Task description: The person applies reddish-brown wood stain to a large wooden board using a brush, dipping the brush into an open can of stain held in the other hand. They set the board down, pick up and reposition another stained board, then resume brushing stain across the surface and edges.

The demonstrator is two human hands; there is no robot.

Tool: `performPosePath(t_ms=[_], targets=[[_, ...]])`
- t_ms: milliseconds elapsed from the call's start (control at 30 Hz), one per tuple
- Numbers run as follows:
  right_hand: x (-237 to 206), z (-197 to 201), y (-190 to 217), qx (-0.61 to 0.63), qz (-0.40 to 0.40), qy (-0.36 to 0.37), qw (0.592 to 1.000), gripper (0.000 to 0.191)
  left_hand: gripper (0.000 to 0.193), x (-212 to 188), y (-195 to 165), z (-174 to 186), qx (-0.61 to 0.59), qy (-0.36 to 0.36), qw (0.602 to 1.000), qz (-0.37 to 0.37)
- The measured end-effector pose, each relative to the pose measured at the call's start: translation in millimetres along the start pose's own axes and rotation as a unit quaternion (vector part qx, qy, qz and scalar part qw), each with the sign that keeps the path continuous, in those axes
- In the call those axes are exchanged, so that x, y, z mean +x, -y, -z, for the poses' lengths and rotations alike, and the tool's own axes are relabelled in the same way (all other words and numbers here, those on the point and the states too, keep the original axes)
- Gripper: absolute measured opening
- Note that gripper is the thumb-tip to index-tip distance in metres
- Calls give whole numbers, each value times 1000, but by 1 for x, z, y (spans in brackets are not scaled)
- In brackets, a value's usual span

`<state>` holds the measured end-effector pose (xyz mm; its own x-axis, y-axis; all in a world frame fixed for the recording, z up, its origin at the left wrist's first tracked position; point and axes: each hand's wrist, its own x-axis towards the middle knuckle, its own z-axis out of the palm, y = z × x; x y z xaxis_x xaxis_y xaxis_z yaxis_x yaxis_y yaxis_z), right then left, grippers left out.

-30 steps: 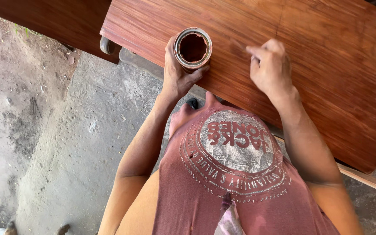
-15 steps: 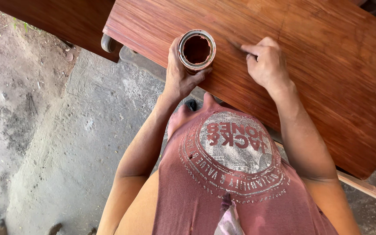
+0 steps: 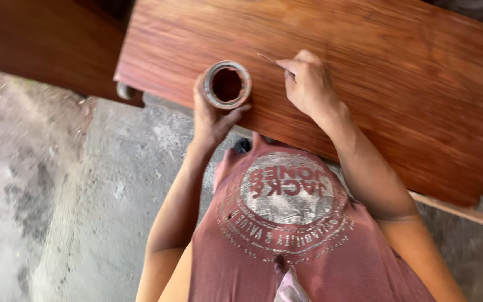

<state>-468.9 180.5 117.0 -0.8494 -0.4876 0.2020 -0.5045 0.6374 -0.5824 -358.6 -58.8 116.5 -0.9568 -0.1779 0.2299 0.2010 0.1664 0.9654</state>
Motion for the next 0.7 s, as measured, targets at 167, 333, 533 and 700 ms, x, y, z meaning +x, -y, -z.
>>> performPosePath(t_ms=[167,333,533,700], targets=[[-91,56,-11,39,-107,-125,986,18,106,0,-7,17,31,35,999,19],[-194,92,-10,29,-216,-230,948,20,120,2,-17,25,171,38,982,-69],[-292,98,-18,-71,-321,-302,895,18,108,10,-40,3,165,53,985,-18],[-311,102,-10,-79,-386,-296,870,14,112,-1,-56,-50,47,207,977,33]])
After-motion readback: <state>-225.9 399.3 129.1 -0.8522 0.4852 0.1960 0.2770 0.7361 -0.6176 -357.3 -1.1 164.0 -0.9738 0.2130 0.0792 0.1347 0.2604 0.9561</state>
